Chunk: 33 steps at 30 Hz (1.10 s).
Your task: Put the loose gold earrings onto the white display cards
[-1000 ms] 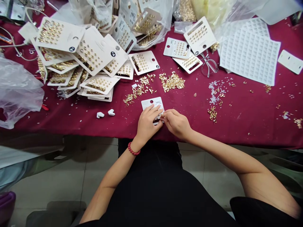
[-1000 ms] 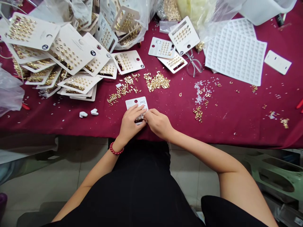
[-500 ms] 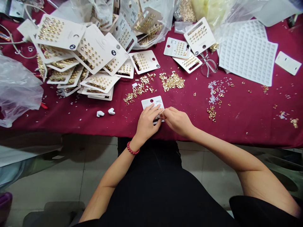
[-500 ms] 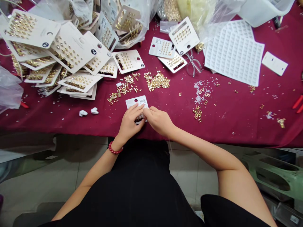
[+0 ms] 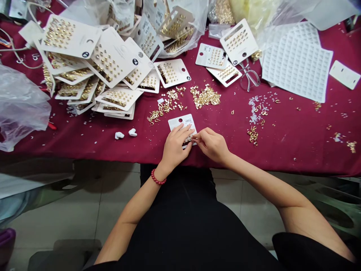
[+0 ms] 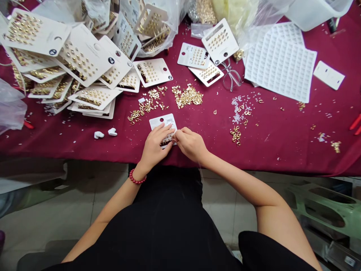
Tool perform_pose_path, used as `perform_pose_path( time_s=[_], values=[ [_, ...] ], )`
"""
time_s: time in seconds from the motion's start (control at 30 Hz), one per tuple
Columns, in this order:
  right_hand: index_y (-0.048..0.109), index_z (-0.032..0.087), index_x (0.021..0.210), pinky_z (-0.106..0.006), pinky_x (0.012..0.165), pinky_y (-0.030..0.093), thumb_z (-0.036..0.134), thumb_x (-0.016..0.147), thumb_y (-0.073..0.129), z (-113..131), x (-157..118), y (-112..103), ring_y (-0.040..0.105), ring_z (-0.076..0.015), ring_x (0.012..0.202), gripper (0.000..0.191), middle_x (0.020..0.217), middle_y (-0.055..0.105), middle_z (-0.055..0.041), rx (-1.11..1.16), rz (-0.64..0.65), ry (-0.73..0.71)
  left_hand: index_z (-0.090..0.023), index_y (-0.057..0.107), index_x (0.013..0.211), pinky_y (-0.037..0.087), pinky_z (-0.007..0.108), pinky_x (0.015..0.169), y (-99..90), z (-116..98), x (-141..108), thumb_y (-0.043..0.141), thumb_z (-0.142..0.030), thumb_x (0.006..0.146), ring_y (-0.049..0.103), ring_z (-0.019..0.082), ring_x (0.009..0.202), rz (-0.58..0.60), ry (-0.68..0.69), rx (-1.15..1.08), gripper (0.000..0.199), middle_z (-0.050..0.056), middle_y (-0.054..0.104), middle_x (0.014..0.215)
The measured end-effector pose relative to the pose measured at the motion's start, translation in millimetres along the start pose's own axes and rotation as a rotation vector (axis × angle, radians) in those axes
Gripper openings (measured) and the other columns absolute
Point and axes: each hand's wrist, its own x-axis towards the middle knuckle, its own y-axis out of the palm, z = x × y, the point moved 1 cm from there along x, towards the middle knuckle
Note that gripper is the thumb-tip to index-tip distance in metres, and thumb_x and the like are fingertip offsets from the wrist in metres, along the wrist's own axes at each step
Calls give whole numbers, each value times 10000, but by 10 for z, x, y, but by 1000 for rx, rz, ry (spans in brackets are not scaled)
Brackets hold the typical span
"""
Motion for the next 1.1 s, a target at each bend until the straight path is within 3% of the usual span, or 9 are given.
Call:
perform_pose_path(
  time_s=[0.27,0.4,0.5,0.67,0.8,0.97,1.1],
  values=[
    [473,210,759,-241,612,510,288,952,508,-72,-56,106,659,-139,738,211,814,700,-41,202,37,152,-210,616,1212,410,489,1113,8,5,-7,632,-136,824,504,258,1328,-14,4,-8,395,67,627,1335],
    [575,208,783,-238,649,557,234,944,521,-114,-86,122,683,-131,762,172,815,734,-26,123,-74,-64,-205,622,1210,408,470,1117,21,0,-12,634,-152,836,511,255,1321,-33,4,13,378,73,633,1326],
    [613,231,756,-268,667,581,193,940,494,-138,-136,107,693,-135,777,222,904,760,-15,86,-85,-224,-221,623,1209,402,468,1122,26,-5,-14,626,-145,830,507,251,1326,-40,-8,13,386,61,632,1329],
    [550,259,635,-272,593,580,225,936,473,-136,-203,47,669,-119,701,313,963,764,33,159,-32,-328,-221,626,1201,396,476,1123,20,-5,-14,614,-188,845,509,259,1325,-31,-5,28,358,51,634,1327],
    [544,262,625,-282,663,623,239,934,471,-115,-198,-21,709,-124,765,318,943,765,39,160,5,-358,-220,623,1198,394,471,1125,18,-4,-17,628,-223,849,514,257,1319,-47,-6,13,349,56,641,1317],
    [555,228,628,-292,759,645,141,931,438,-67,-166,-81,733,-141,903,336,904,771,11,46,-176,-508,-205,627,1177,401,456,1122,21,-3,-21,649,-190,821,527,251,1306,-67,-1,8,357,64,651,1301],
    [538,217,699,-256,694,634,115,895,538,-19,-178,-38,742,-143,811,221,859,771,-10,53,-308,-418,-206,627,1172,403,466,1120,16,0,-22,645,-171,817,529,252,1305,-62,-2,-1,357,65,651,1300]
  ],
)
